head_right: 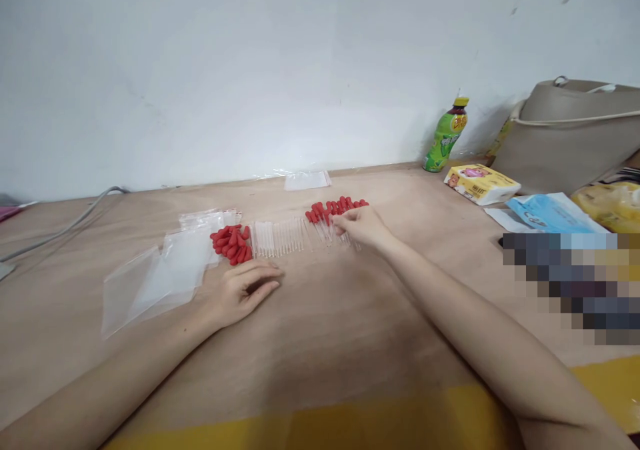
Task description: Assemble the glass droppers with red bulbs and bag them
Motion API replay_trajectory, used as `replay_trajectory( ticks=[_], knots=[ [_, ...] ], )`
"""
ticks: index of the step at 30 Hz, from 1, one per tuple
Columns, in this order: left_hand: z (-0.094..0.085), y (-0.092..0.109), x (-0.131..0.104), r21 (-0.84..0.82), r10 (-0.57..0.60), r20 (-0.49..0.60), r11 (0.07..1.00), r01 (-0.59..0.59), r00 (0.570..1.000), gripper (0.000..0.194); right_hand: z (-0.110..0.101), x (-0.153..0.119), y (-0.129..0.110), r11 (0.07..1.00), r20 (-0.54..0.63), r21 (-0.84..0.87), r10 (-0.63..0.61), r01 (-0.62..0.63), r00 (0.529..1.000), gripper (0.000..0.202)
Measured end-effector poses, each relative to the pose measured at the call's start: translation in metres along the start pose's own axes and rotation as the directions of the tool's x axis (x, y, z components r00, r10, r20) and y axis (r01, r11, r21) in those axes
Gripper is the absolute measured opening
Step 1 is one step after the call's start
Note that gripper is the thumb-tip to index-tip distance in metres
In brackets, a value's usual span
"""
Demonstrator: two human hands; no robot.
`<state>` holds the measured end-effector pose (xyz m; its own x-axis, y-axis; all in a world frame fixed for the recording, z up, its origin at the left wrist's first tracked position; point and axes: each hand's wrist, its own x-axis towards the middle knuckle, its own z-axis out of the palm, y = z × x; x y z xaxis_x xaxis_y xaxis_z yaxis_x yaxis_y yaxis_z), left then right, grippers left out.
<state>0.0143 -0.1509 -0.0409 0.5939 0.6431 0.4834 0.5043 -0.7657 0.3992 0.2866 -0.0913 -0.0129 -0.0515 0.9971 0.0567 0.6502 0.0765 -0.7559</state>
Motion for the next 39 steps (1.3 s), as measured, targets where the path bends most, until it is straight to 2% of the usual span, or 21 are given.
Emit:
replay_trajectory(
  ticks=[2,4,7,12,16,19,24,29,34,37,39],
  knots=[
    [0.0,0.001,-0.001,-0.024,0.049,0.074,0.999,-0.048,0.996,0.022,-0.003,0.011,0.002,0.984,-0.207,-0.149,0.065,-0.097,0.976,0.035],
    [0.0,0.002,-0.001,-0.033,0.057,0.122,0.998,-0.054,0.991,0.023,0.0,0.018,0.001,0.93,-0.358,-0.326,0.045,-0.17,0.932,0.031],
    [0.0,0.002,0.0,-0.041,0.037,0.158,0.999,-0.031,0.987,0.024,0.011,0.026,-0.002,0.855,-0.416,-0.468,0.009,-0.223,0.909,0.03],
    [-0.001,0.002,0.002,-0.035,0.011,0.178,0.999,-0.005,0.984,0.025,0.025,0.034,0.003,0.803,-0.356,-0.557,-0.003,-0.21,0.935,0.03],
    [-0.001,0.003,0.004,-0.033,0.008,0.177,0.999,-0.002,0.984,0.025,0.026,0.035,0.007,0.807,-0.353,-0.56,-0.024,-0.19,0.935,0.026],
    [-0.001,0.003,0.004,-0.041,0.013,0.175,0.999,-0.006,0.985,0.025,0.027,0.029,0.001,0.833,-0.354,-0.535,-0.067,-0.143,0.933,0.026],
    [0.0,0.002,0.004,-0.05,0.023,0.172,0.999,-0.014,0.985,0.025,0.047,0.012,-0.021,0.869,-0.206,-0.491,-0.188,0.064,0.96,0.03],
    [0.0,0.001,0.005,-0.055,0.018,0.172,0.998,-0.009,0.985,0.026,0.066,0.004,-0.033,0.821,-0.088,-0.564,-0.162,0.085,0.983,0.025],
    [0.001,0.0,0.003,-0.064,0.036,0.167,0.998,-0.026,0.985,0.026,0.057,-0.005,-0.037,0.769,-0.021,-0.636,-0.106,0.068,0.994,0.023],
    [0.002,0.001,0.003,-0.049,0.037,0.171,0.998,-0.029,0.985,0.026,0.048,-0.014,-0.036,0.775,0.075,-0.624,-0.07,0.101,0.995,0.02],
    [0.0,0.002,0.005,0.008,0.025,0.12,1.0,-0.026,0.992,0.023,0.045,-0.018,-0.034,0.791,0.09,-0.602,-0.071,0.111,0.993,0.023]
  ],
)
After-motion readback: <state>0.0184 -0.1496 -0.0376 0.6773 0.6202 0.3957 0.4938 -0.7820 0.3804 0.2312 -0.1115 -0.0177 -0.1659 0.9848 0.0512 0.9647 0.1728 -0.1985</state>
